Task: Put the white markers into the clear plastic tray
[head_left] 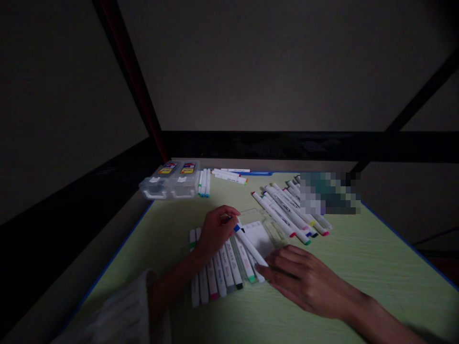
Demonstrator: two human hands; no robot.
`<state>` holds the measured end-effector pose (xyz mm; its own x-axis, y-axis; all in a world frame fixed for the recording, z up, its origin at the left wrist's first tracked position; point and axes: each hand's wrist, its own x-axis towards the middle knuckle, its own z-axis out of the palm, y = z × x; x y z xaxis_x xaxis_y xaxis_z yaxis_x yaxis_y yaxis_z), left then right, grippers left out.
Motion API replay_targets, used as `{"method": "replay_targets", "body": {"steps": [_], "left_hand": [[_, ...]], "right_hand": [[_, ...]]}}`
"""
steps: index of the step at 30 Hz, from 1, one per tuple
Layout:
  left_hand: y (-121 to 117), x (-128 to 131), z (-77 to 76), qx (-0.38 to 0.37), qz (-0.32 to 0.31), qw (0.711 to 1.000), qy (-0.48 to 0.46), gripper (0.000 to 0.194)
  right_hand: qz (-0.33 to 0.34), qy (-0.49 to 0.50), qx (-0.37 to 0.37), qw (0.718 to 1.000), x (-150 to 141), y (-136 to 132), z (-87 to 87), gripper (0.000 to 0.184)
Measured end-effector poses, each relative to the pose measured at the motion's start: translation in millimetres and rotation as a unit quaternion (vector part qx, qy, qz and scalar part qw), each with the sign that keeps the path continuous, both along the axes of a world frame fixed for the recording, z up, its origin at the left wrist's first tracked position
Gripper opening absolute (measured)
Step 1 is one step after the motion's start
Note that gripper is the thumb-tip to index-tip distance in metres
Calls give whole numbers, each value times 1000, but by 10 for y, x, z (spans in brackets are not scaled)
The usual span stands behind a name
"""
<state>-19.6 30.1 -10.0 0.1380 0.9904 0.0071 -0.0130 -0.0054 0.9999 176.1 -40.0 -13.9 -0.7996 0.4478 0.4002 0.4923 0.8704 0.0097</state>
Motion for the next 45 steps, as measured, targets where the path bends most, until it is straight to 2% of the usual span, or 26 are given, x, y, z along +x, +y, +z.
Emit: {"method": "replay_targets", "body": {"steps": [45], "left_hand": [[-3,2,-6,-18,-4,1000,17,7]], "right_hand": [[-3,-6,-14,1000,1,-9,-13,24]]}}
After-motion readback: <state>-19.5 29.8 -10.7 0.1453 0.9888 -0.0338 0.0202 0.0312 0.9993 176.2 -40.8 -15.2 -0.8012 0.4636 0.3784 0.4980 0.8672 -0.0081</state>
